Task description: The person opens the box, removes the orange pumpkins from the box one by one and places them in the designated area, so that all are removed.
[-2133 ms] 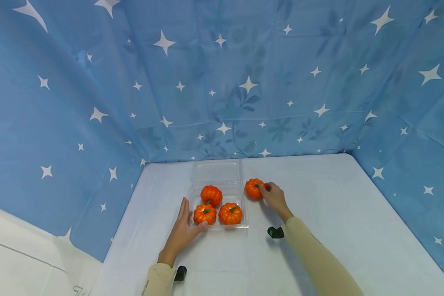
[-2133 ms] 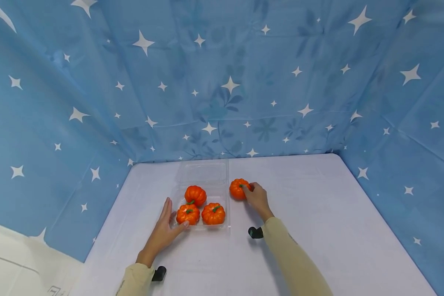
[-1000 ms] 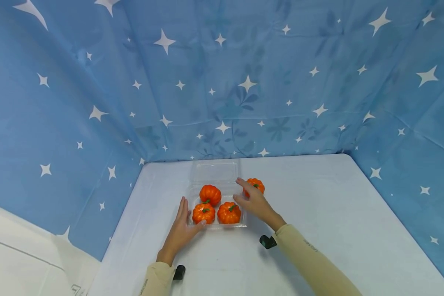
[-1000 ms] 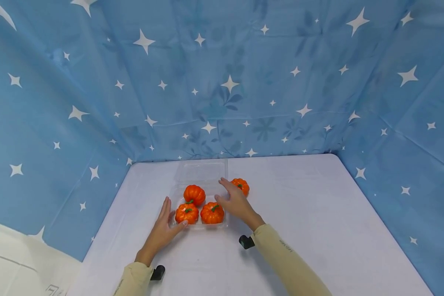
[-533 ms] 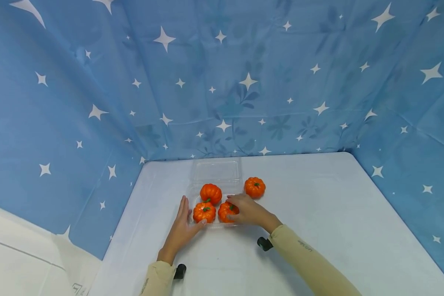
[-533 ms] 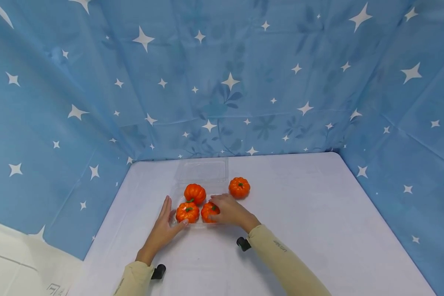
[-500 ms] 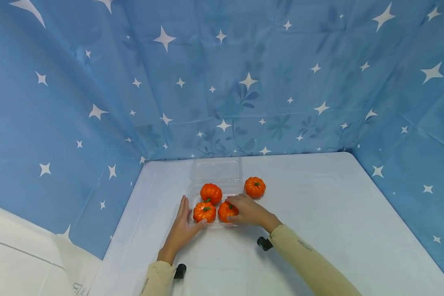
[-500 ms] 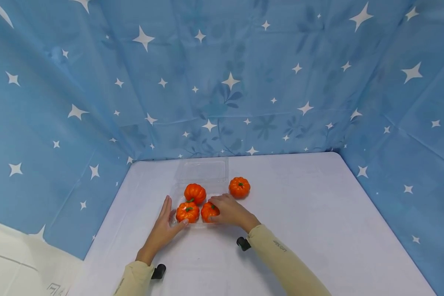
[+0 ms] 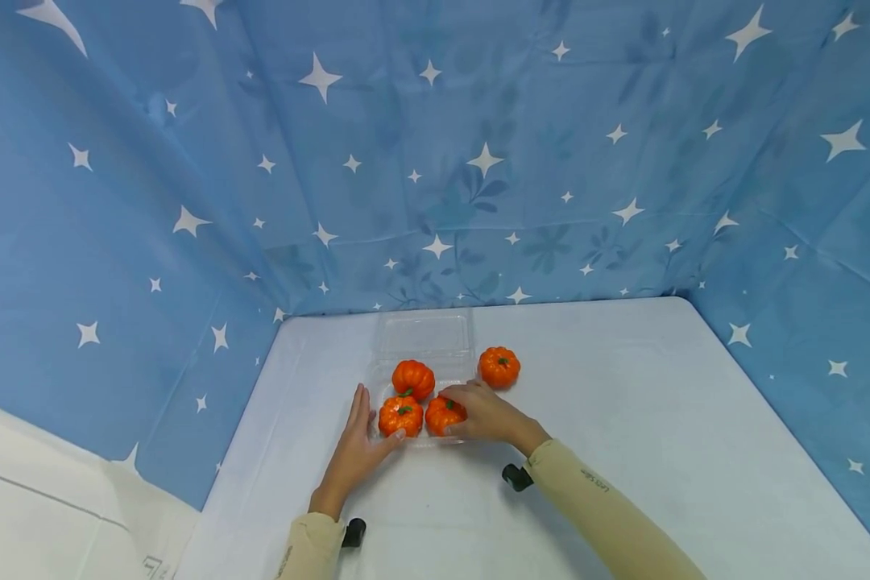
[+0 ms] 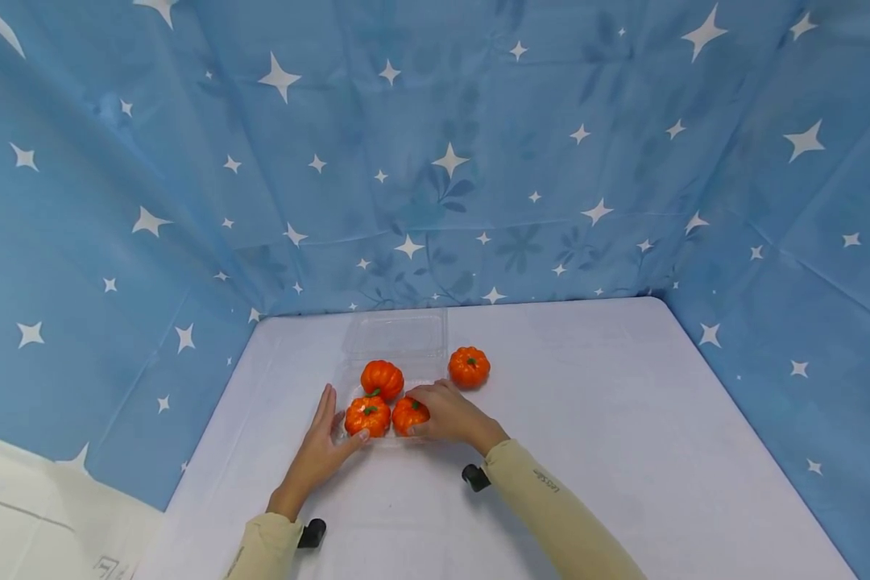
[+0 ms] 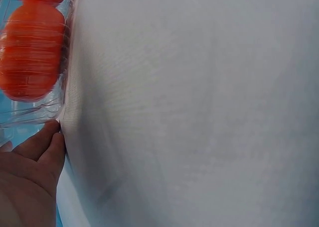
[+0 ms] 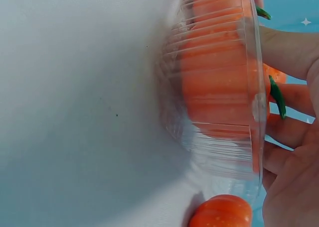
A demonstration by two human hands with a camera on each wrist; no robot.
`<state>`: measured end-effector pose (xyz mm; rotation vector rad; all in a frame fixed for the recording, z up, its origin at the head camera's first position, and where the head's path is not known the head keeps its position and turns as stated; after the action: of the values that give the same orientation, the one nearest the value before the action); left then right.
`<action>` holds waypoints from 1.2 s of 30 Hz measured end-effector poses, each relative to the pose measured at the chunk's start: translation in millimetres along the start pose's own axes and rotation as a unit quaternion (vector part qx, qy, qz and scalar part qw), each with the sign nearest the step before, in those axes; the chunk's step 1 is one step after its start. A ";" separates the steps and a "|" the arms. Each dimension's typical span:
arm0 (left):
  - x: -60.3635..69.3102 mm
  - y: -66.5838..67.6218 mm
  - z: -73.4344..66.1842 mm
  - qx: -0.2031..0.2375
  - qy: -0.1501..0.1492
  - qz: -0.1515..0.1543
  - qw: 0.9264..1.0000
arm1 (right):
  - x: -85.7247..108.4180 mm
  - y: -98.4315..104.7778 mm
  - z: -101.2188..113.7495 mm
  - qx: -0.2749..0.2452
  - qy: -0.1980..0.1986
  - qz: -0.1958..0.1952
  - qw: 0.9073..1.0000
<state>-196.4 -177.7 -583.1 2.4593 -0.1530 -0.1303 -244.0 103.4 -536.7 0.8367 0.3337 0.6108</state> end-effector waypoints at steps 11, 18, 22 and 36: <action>-2.1 0.8 -1.1 -0.002 -0.003 -0.007 1.000 | 6.2 10.5 7.7 -0.063 0.001 -0.018 0.998; -1.1 2.7 -4.6 -0.012 0.003 -0.007 1.000 | 10.0 9.4 8.3 -0.092 -0.037 -0.054 0.994; -1.2 3.9 -4.9 -0.021 0.006 -0.011 1.000 | 15.0 12.3 9.0 -0.107 -0.037 -0.077 0.991; -2.7 2.8 -2.0 -0.024 0.001 -0.012 1.000 | 39.8 36.7 0.0 -0.104 -0.044 -0.107 0.988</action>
<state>-199.0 -178.3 -579.6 2.4129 -0.1177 -0.1416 -226.5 147.1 -509.9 0.6155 0.2706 0.3991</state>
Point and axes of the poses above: each hand's wrist, its own x-axis away from the middle knuckle, its own y-axis out of the back of the hand, z = x × y, the point moved 1 cm from there along -x, towards the middle knuckle, and after that the axes turned 6 degrees about -x, right-handed, at the moved point
